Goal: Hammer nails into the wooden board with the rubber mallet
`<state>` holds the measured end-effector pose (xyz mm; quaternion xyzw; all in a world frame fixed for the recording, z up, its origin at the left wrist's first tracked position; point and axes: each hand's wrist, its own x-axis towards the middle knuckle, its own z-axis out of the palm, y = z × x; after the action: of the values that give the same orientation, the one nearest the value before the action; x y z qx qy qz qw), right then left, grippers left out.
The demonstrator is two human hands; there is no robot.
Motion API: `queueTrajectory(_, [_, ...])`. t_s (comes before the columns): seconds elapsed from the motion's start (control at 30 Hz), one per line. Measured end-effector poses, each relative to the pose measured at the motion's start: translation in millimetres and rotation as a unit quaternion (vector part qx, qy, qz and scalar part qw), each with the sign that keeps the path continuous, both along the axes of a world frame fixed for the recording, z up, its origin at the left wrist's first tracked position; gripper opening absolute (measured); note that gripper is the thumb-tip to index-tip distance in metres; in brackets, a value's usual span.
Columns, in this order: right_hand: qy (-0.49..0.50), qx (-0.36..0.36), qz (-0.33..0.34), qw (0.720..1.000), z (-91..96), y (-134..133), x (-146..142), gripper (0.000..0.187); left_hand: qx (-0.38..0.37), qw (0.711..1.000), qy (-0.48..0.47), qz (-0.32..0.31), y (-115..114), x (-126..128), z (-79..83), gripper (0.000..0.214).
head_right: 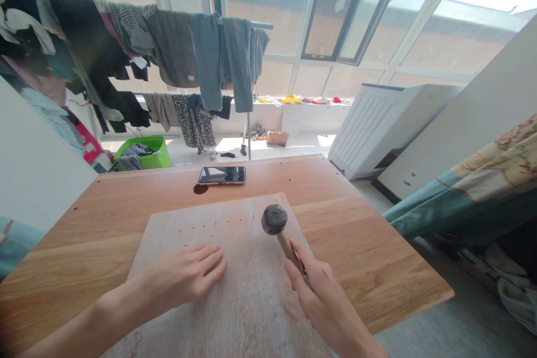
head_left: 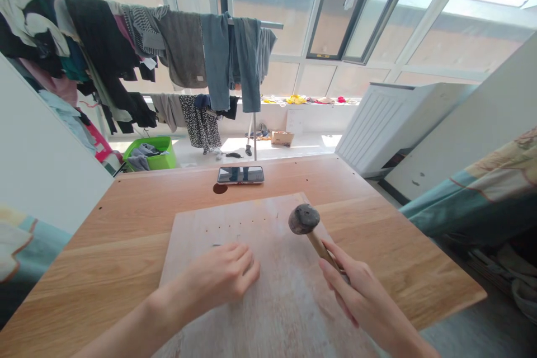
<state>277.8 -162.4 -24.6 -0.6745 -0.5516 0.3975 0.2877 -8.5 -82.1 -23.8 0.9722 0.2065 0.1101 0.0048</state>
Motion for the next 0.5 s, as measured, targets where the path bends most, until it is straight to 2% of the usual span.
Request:
queueTrajectory(0.1, [0.019, -0.015, -0.015, 1.0, -0.4, -1, 0, 0.06, 0.127, 0.987, 0.051, -0.086, 4, 2, -4.7, 0.024])
queueTrajectory(0.17, [0.028, -0.015, -0.018, 0.999, 1.5, -1, 0, 0.061, 0.121, 0.988, 0.047, -0.083, 10, 4, -4.6, 0.023])
queueTrajectory(0.23, [0.034, -0.007, -0.021, 0.999, 3.9, 0, -1, 0.062, 0.052, 0.998, 0.001, -0.045, 19, 7, -4.1, 0.024])
queueTrajectory(0.3, [0.037, 0.0, -0.02, 0.999, 5.8, 0, -2, 0.061, -0.055, 0.992, -0.107, 0.024, 31, 15, -5.3, 0.023])
queueTrajectory(0.33, [0.038, 0.0, -0.017, 0.999, 6.4, 1, -2, 0.061, -0.113, 0.976, -0.174, 0.062, 38, 20, -6.9, 0.02])
queueTrajectory(0.4, [0.034, 0.001, -0.011, 0.999, 7.1, 2, -3, 0.063, -0.213, 0.925, -0.291, 0.121, 54, 32, -12.2, 0.013])
queueTrajectory(0.5, [0.033, -0.004, -0.002, 0.999, 7.4, 3, -5, 0.065, -0.309, 0.865, -0.361, 0.161, 72, 47, -22.3, 0.008])
